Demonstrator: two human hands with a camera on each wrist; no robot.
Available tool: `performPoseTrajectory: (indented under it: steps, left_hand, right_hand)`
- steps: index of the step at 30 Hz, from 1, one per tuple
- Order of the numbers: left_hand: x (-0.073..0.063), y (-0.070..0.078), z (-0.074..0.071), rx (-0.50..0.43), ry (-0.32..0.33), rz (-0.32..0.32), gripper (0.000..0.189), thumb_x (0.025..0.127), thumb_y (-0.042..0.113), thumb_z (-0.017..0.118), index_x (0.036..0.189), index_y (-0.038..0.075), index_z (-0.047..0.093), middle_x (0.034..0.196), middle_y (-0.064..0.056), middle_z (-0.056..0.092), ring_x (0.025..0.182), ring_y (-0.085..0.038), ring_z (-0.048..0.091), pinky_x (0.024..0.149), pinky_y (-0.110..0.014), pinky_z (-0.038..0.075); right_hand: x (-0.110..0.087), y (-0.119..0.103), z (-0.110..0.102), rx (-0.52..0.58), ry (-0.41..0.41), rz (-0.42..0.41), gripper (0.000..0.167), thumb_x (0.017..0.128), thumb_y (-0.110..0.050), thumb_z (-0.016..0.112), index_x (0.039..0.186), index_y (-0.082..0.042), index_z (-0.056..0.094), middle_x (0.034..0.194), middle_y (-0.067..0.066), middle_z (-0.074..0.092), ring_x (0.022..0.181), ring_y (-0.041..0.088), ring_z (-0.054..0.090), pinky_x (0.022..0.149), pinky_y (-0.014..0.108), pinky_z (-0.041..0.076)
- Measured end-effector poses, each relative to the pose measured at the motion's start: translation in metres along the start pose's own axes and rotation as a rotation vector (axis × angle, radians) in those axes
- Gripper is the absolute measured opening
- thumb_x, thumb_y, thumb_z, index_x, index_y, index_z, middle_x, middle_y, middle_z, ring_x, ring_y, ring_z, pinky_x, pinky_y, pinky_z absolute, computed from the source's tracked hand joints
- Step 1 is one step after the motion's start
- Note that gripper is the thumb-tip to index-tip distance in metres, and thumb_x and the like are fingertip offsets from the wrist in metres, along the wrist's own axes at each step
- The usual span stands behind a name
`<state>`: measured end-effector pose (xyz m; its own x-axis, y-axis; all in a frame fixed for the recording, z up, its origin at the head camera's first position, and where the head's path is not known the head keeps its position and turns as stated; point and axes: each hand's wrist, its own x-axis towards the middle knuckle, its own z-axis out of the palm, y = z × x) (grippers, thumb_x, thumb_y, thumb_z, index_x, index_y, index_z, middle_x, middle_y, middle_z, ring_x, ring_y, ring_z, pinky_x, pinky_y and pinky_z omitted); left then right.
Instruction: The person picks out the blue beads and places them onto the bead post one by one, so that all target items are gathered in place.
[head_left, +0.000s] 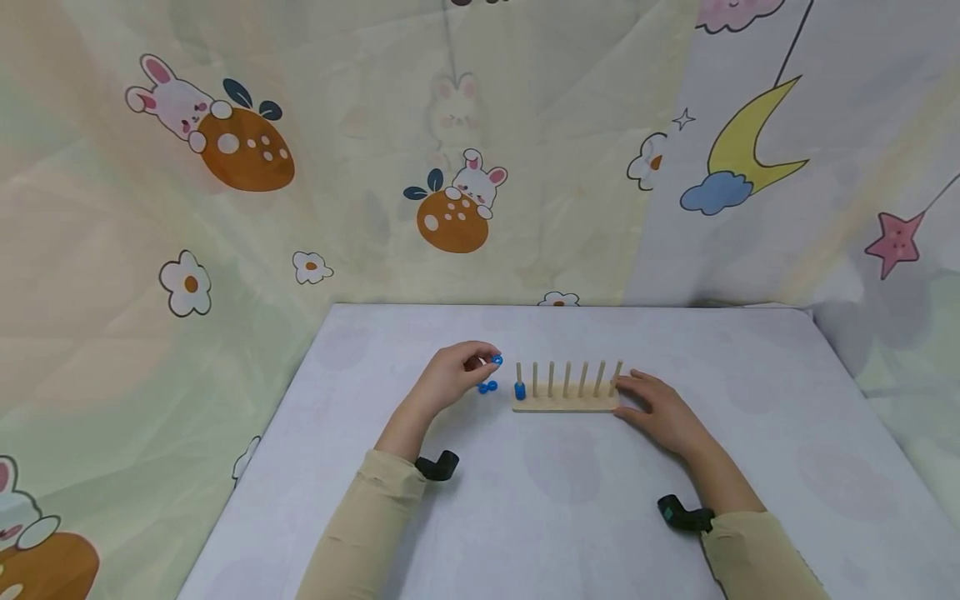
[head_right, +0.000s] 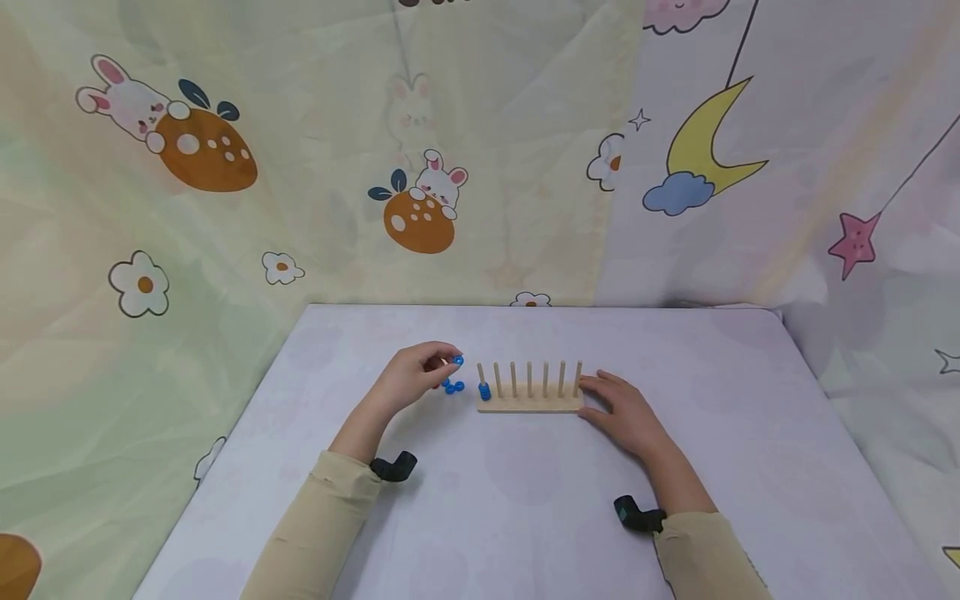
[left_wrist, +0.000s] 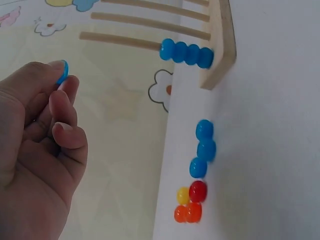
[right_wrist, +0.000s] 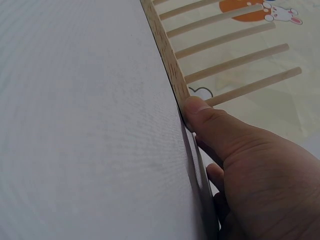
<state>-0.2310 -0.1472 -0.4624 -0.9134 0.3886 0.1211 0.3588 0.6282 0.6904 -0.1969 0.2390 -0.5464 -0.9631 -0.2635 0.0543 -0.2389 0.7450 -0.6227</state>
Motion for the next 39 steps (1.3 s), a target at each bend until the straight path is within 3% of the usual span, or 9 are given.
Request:
performPoseTrajectory:
  steps: [13, 39]
  left_hand:
    - [0.013, 0.017, 0.01, -0.051, -0.035, 0.05, 0.023, 0.096, 0.036, 0.065, 0.117, 0.027, 0.069, 0.096, 0.011, 0.066, 0.083, -0.009, 0.06, 0.068, -0.027, 0.052]
    - [0.012, 0.004, 0.029, -0.034, -0.06, 0.053, 0.023, 0.095, 0.035, 0.066, 0.115, 0.025, 0.07, 0.097, 0.01, 0.066, 0.085, -0.008, 0.059, 0.072, -0.025, 0.05]
  right_hand:
    - [-0.001, -0.004, -0.001, 0.005, 0.003, 0.014, 0.061, 0.09, -0.043, 0.07, 0.139, -0.011, 0.055, 0.152, 0.026, 0.039, 0.141, 0.049, 0.031, 0.11, 0.067, 0.026]
    - [0.0, -0.002, 0.0, -0.007, 0.008, 0.015, 0.059, 0.09, -0.041, 0.07, 0.139, -0.012, 0.055, 0.152, 0.025, 0.039, 0.141, 0.05, 0.031, 0.109, 0.068, 0.025]
